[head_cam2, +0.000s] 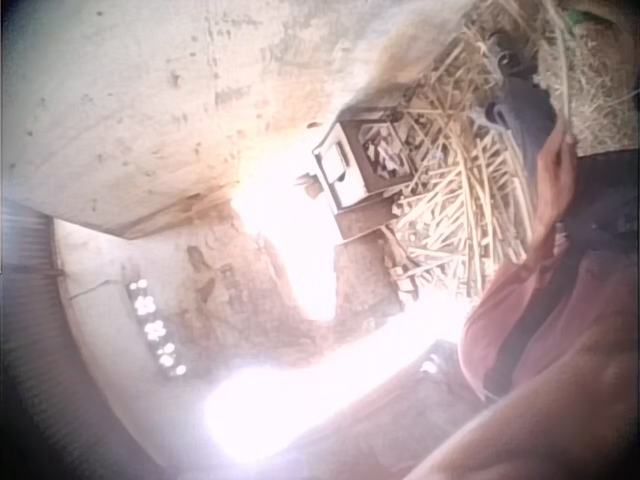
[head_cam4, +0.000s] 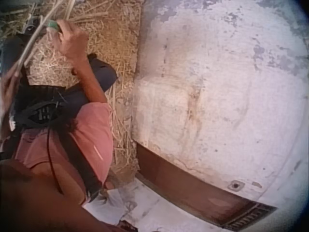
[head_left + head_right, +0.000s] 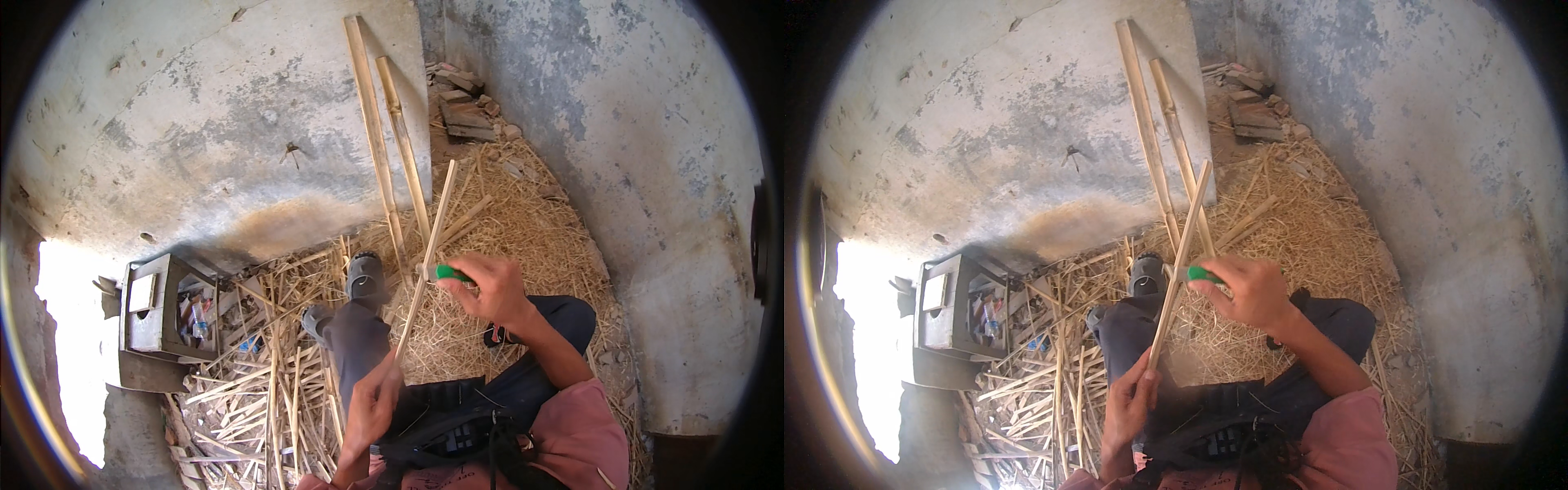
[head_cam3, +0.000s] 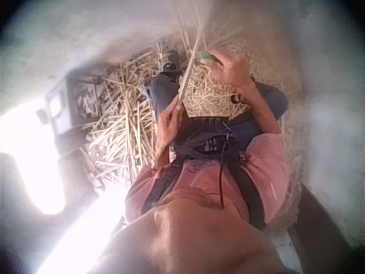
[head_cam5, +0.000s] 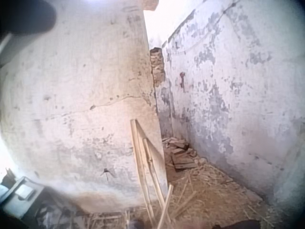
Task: The person whittles and shaves pieces of wood using a utility knife.
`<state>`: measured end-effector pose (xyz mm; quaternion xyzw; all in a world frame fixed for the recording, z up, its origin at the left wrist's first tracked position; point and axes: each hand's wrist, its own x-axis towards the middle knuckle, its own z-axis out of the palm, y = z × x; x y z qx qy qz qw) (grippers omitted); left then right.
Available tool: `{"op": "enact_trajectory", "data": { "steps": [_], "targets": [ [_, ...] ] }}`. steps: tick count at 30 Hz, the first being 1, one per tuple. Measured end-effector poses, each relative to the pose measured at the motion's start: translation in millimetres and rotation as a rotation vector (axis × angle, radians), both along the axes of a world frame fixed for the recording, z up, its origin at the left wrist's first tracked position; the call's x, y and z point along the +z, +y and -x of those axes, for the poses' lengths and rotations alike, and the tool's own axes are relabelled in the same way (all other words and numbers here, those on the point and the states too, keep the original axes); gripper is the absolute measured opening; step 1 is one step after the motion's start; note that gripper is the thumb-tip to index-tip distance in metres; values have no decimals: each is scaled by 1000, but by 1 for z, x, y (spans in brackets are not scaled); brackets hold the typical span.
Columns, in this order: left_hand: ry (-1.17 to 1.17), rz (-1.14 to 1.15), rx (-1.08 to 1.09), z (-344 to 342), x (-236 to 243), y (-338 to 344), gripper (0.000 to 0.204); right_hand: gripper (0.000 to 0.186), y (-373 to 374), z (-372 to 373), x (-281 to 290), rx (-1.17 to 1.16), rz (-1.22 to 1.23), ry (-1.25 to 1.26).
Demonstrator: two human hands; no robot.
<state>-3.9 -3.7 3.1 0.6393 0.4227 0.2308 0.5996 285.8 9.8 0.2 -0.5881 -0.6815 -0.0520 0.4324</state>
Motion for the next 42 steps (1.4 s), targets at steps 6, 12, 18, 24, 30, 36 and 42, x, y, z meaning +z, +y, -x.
{"op": "enact_trajectory", "data": {
  "steps": [6, 12, 18, 24, 30, 36, 42],
  "targets": [
    [20, 45, -14, 9, -5, -10, 44, 32, 9, -23, -8, -79, 27, 45],
    [30, 141, -25, 23, -13, -19, 44, 33, 19, -43, -8, -159, 95, 83],
    [-34, 226, -6, 33, -20, -21, 44, 35, 29, -48, -15, -177, 83, 70],
    [-35, 253, 2, 41, -26, -23, 45, 39, 35, -49, -20, -189, 76, 62],
    [-61, 369, -181, 72, -31, -36, 46, 49, 35, -134, -10, -626, 132, 240],
    [-125, 260, 145, 74, -32, -8, 46, 49, 12, -122, 5, -644, 632, 37],
    [-15, -38, 180, 55, -24, 12, 41, 48, 3, -112, -5, -634, 378, -41]
  ]
}}
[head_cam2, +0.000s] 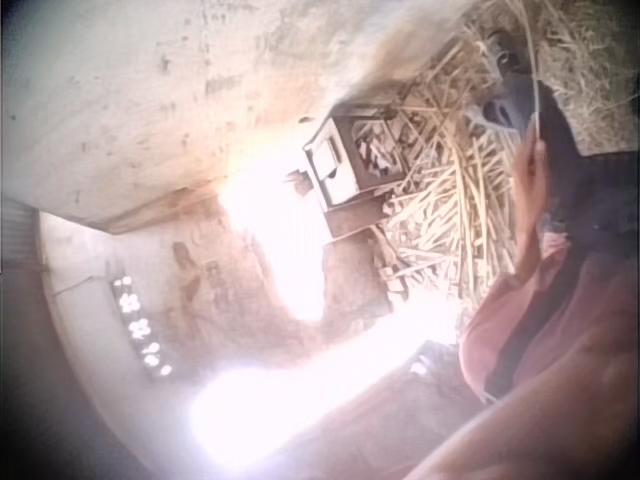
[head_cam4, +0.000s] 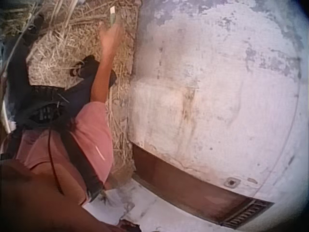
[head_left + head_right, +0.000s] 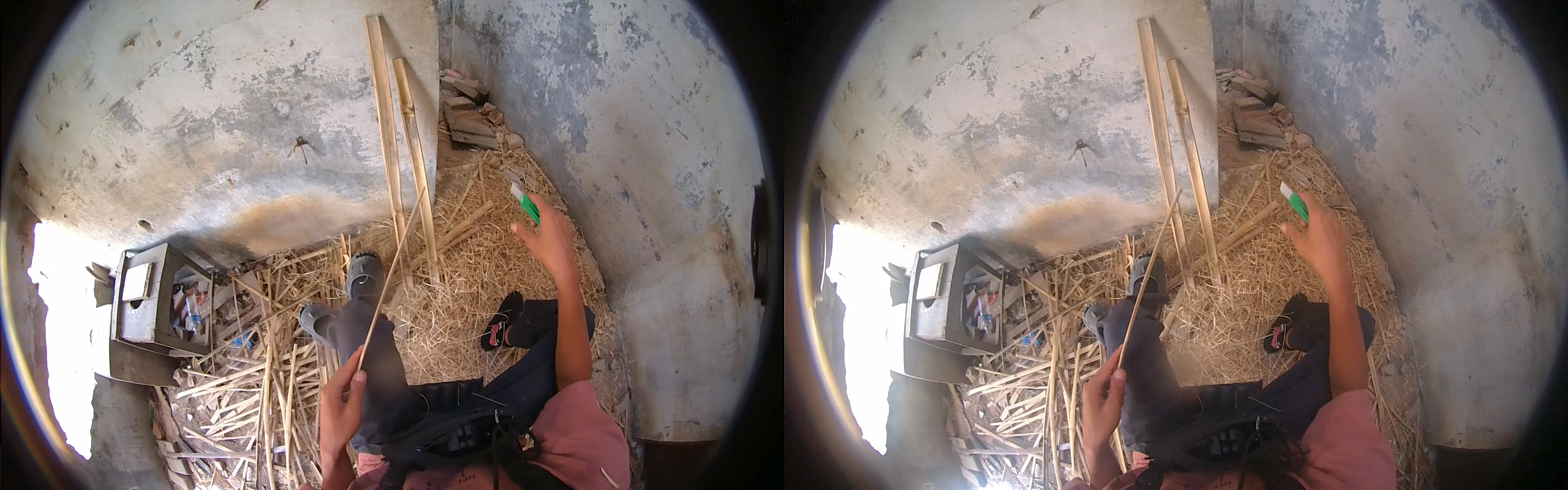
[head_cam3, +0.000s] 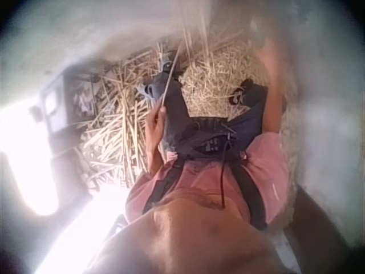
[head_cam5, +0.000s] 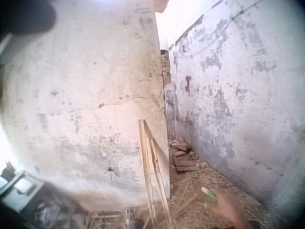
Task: The person whittles and shaves pieces of wood using a utility knife.
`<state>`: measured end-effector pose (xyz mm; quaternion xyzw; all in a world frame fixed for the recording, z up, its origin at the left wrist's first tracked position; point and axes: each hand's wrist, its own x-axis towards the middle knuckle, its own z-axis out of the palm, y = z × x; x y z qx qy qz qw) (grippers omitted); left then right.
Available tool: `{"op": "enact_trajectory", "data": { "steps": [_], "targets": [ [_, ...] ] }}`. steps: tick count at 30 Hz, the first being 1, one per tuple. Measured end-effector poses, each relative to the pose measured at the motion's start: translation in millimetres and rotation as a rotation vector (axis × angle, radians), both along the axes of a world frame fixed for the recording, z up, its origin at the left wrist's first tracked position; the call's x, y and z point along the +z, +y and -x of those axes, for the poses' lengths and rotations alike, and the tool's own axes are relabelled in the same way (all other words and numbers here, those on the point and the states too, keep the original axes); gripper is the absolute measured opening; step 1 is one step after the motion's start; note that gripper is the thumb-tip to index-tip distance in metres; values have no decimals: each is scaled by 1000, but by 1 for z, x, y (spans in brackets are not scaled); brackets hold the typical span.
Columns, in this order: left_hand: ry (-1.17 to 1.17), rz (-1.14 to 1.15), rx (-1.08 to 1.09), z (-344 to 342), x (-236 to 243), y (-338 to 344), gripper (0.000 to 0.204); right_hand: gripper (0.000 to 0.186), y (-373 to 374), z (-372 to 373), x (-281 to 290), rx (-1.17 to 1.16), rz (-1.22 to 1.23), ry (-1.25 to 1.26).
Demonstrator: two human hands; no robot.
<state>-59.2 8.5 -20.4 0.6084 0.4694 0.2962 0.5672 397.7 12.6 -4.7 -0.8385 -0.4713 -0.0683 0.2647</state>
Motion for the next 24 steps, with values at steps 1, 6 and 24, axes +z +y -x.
{"op": "enact_trajectory", "data": {
  "steps": [1, 6, 24],
  "targets": [
    [-2, -12, 18, -4, 2, 2, 40, 48, 0, 13, 12, 4, 2, 1],
    [24, -88, 3, -25, 14, 12, 39, 32, -10, 74, 32, 418, -291, 368],
    [68, -342, -65, -68, 51, 4, 36, 33, -18, 152, 2, 919, -374, 108]
  ]
}}
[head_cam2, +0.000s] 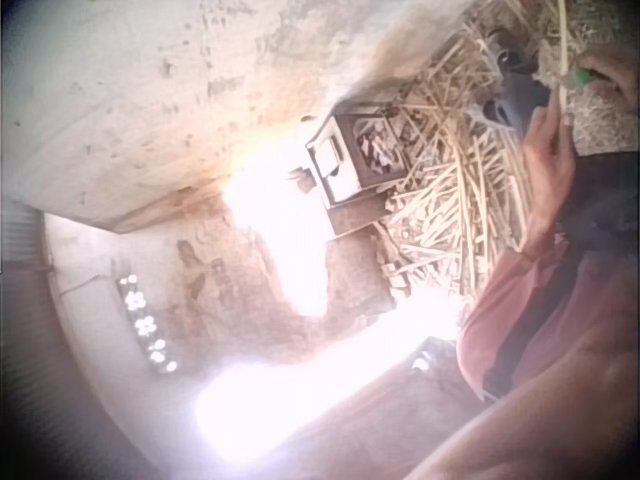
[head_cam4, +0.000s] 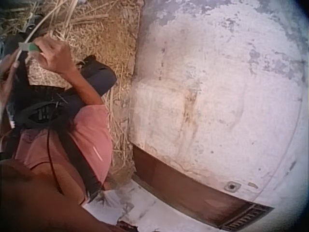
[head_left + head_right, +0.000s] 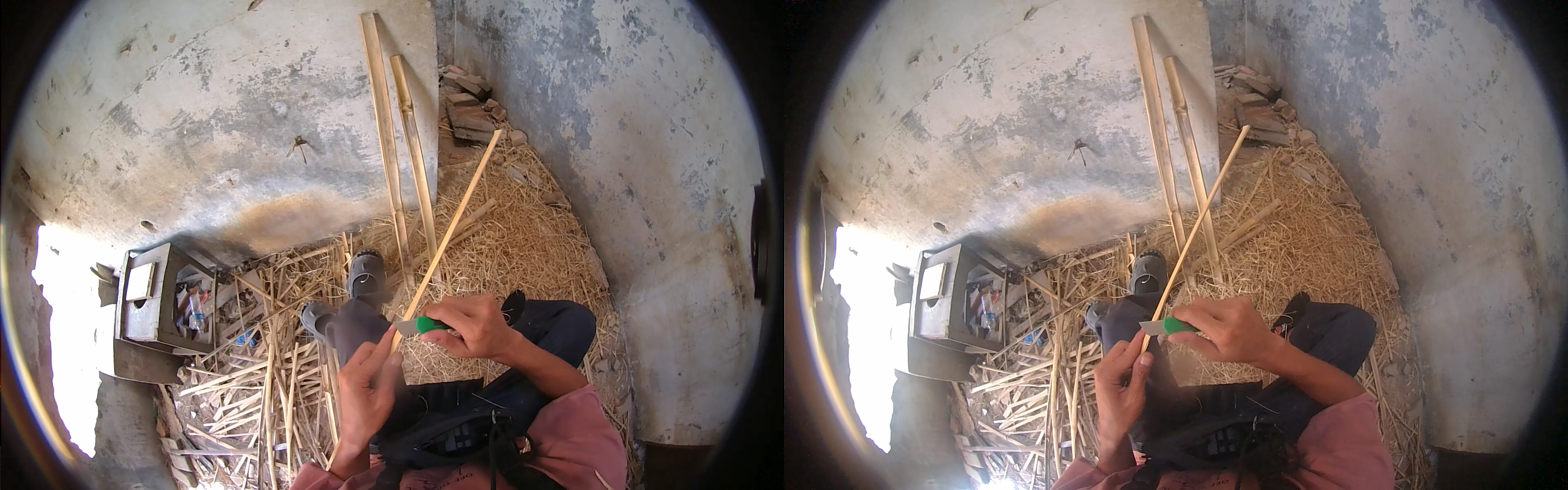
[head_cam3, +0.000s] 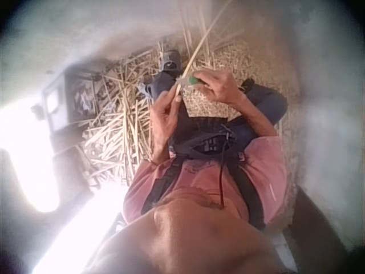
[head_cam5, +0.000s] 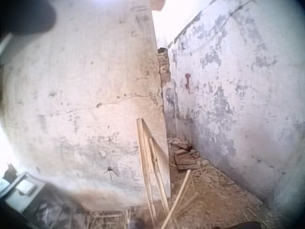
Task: The person whittles and shaves pieces of wood using a utility knife.
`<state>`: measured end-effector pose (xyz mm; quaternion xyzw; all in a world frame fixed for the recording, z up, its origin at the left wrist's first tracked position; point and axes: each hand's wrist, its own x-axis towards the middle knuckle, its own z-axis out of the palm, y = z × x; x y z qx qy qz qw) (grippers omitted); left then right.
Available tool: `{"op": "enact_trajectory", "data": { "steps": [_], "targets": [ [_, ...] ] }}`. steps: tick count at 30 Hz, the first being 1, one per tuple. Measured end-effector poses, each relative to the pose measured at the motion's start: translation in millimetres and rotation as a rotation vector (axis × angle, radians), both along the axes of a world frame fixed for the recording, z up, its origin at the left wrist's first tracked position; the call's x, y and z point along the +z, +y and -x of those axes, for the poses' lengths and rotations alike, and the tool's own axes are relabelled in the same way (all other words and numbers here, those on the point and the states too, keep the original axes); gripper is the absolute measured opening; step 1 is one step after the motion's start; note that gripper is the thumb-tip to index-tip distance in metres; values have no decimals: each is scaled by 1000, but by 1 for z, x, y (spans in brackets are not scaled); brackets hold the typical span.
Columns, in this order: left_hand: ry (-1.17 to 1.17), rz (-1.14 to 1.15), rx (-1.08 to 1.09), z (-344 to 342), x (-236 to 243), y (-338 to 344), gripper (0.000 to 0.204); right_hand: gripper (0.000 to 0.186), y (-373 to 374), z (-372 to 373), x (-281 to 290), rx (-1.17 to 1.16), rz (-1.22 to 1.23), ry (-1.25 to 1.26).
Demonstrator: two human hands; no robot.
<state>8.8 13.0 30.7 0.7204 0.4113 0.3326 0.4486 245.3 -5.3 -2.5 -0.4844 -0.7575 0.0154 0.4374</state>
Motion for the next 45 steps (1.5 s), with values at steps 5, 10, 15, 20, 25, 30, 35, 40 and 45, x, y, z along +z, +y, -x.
{"op": "enact_trajectory", "data": {
  "steps": [5, 10, 15, 20, 25, 30, 35, 40, 45],
  "targets": [
    [4, -3, 45, -7, 7, -5, 34, 34, 1, 1, -3, -32, -28, -19],
    [2, 29, 73, -10, 5, -7, 33, 33, 1, 0, 0, -60, -22, -36],
    [30, -15, 34, -8, 2, -4, 35, 32, 3, -4, -2, -97, -36, -75],
    [8, -18, 34, -7, -1, -5, 36, 32, 1, -4, 1, -121, -10, -110],
    [0, 17, 47, -2, -9, -8, 32, 31, 5, -10, -1, -139, -4, -68],
    [104, 55, 14, 18, -20, -25, 30, 27, 17, -66, -3, -504, 33, 31],
    [37, 90, -7, 28, -32, -36, 28, 31, 17, -86, 1, -565, 50, 41],
    [123, 117, -17, 38, -25, -37, 27, 40, 24, -104, -9, -671, 141, 107],
    [76, 170, -16, 62, -47, -45, 29, 51, 19, -161, -7, -879, -76, 189]
  ]
}}
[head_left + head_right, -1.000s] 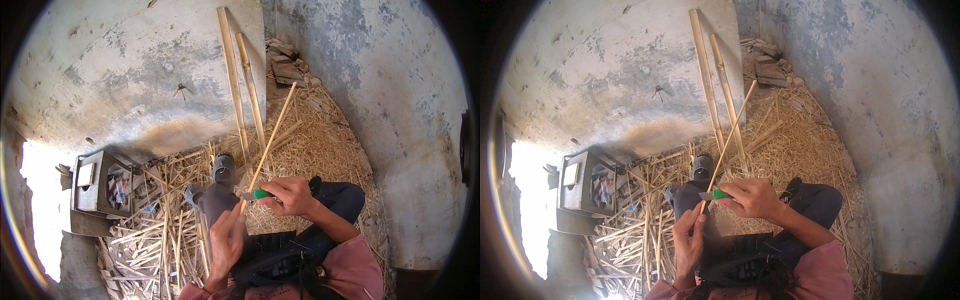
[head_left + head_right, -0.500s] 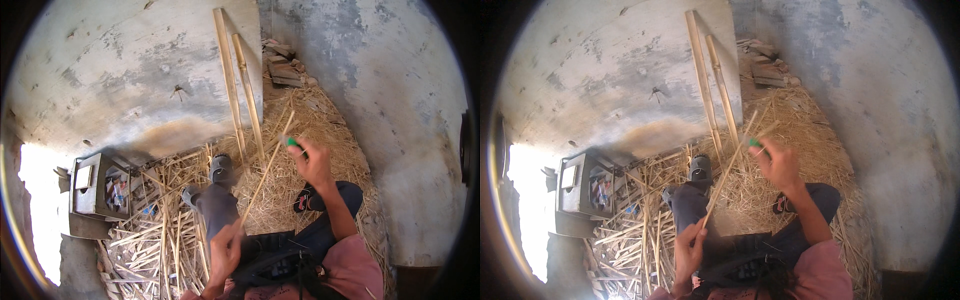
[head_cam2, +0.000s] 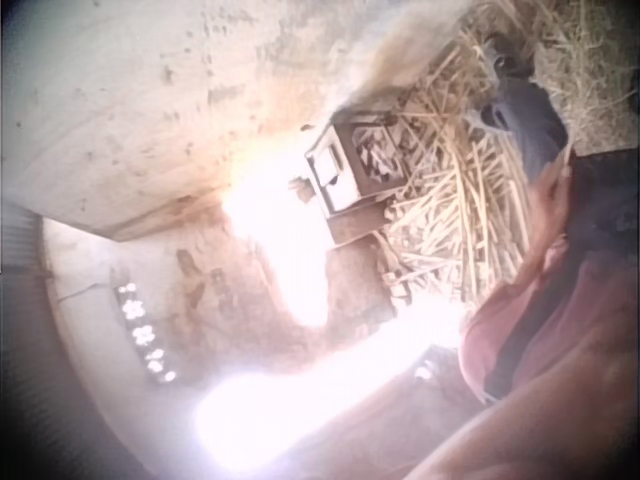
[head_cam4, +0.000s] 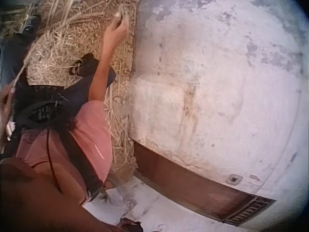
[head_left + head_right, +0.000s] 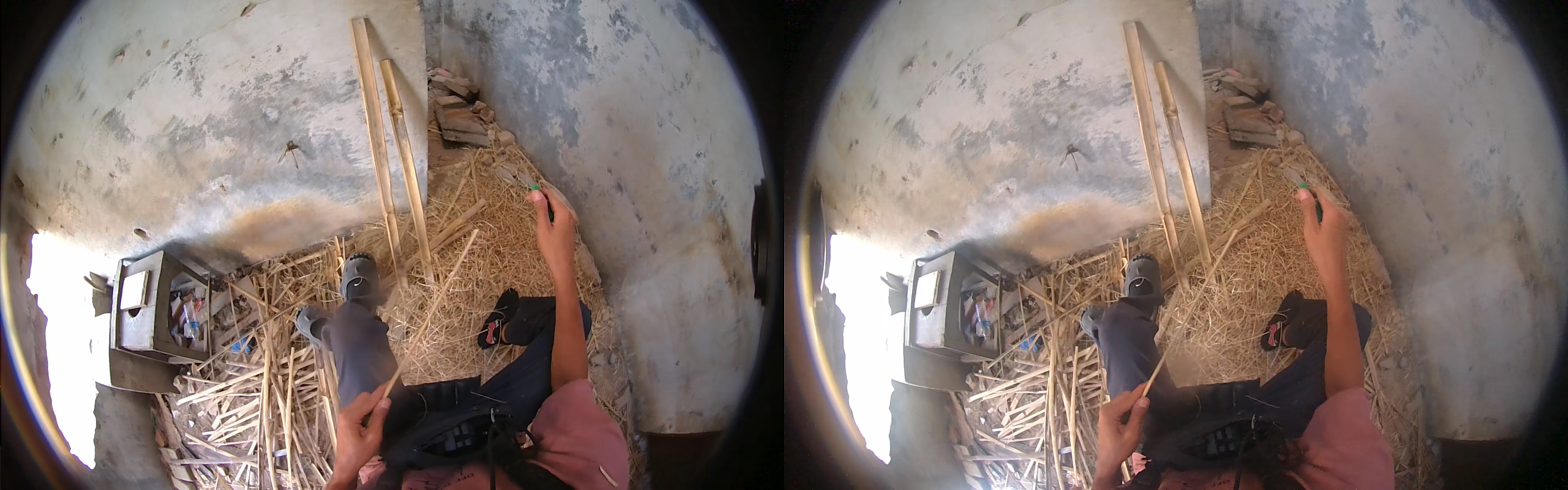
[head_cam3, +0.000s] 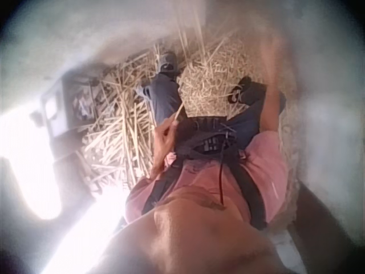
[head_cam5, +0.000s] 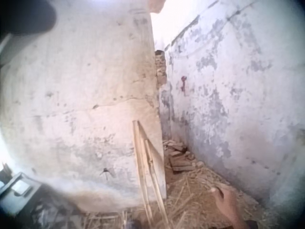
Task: The person whittles and shaves pieces of wood using a utility knife.
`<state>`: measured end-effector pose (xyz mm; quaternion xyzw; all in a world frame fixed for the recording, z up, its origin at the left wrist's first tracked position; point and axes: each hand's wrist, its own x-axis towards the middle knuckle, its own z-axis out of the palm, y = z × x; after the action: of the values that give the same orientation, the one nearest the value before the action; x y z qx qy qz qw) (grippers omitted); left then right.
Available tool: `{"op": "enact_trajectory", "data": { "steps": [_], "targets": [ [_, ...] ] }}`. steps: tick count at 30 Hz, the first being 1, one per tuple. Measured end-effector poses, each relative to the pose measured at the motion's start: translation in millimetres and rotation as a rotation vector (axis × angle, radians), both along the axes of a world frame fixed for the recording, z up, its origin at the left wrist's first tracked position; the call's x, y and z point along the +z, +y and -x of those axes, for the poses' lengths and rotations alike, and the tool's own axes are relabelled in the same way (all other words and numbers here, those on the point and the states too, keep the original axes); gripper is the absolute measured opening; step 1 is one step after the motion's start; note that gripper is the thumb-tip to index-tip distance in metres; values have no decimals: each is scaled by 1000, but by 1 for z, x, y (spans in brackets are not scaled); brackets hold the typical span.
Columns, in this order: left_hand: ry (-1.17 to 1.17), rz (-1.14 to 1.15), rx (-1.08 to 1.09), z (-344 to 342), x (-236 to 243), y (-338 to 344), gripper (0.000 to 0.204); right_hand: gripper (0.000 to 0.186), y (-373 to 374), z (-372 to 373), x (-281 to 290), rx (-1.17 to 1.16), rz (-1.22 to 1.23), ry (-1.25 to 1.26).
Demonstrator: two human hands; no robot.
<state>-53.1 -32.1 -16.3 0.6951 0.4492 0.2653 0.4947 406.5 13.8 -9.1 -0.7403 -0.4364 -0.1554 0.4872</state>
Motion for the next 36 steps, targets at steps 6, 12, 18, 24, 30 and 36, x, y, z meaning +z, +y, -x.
{"op": "enact_trajectory", "data": {
  "steps": [6, 12, 18, 24, 30, 36],
  "targets": [
    [61, -105, 142, -11, 13, 17, 32, 51, -11, 73, 9, 455, 468, 270],
    [81, -192, 139, -32, 34, 32, 37, 32, -22, 150, 0, 776, 208, 56],
    [16, -268, 116, -47, 42, 35, 39, 28, -21, 171, -10, 883, 99, -144],
    [4, -291, 127, -53, 42, 34, 39, 31, -23, 171, -8, 900, 123, -133],
    [-25, -267, 134, -57, 40, 33, 39, 31, -18, 167, -7, 865, 72, -116],
    [-27, -199, 124, -56, 41, 32, 38, 30, -18, 161, -5, 831, 78, -145]
  ]
}}
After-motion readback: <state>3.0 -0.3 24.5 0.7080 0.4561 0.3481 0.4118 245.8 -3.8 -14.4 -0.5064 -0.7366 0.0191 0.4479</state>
